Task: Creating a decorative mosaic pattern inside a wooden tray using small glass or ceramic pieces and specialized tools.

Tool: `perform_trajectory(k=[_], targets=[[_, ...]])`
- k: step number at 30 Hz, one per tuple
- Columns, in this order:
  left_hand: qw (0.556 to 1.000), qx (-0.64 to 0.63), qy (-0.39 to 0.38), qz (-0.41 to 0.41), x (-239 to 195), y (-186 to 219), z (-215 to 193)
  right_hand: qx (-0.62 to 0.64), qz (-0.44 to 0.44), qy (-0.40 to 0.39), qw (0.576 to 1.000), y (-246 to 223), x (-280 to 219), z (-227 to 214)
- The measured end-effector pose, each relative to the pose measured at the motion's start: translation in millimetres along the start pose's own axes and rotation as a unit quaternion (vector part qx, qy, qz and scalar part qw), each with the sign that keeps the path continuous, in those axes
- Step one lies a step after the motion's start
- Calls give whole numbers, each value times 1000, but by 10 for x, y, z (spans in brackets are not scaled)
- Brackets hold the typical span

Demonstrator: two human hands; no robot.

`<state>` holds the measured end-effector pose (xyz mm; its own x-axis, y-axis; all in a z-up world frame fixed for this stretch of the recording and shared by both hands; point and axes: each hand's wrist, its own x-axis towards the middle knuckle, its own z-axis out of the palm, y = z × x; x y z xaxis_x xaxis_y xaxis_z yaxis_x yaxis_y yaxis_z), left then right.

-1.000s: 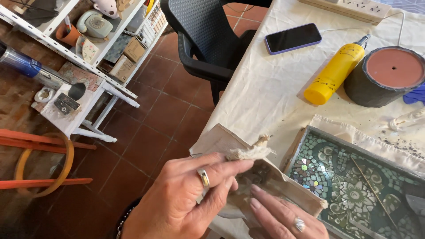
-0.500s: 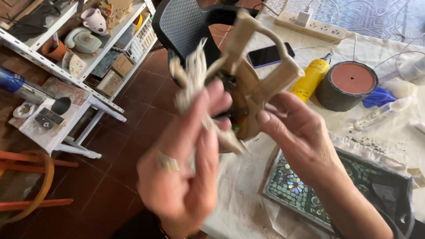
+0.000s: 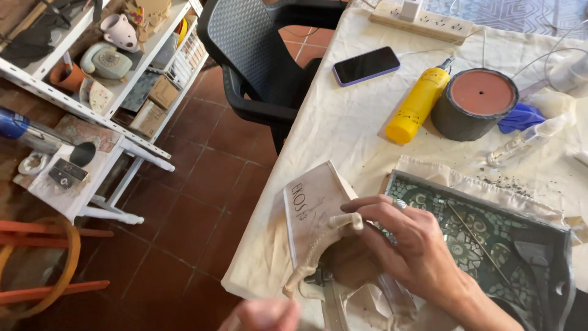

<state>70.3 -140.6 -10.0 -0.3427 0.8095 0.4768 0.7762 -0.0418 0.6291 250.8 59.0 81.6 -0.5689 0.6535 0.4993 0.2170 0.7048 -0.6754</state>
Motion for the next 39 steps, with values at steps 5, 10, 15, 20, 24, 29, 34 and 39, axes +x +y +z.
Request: perform_trajectory(k=[5, 10, 15, 20, 24, 29, 34, 39], targets=[[978, 31, -115, 171, 1432, 474, -82, 7, 1, 37, 999, 22, 71, -20], [960, 96, -158, 209, 1841, 767, -35, 76, 159, 114, 978, 44, -66, -87], [964, -4, -198, 178, 2163, 887, 40, 19, 298, 34, 954, 265, -334, -72], [872, -283, -398, -6, 2196, 926, -58, 404, 350, 10, 845, 658, -613, 283], [861, -325, -391, -23, 1919, 1119, -206, 387, 324, 76, 860, 796, -830, 672], [781, -371, -501, 26, 1761, 960, -189, 360, 351, -1, 864, 652, -832, 826], [831, -335, -415, -156, 1789, 515, -339, 58, 274, 15, 960, 397, -765, 677], [960, -211, -177, -38, 1731, 545, -709, -38, 4, 43, 998, 138, -717, 608]])
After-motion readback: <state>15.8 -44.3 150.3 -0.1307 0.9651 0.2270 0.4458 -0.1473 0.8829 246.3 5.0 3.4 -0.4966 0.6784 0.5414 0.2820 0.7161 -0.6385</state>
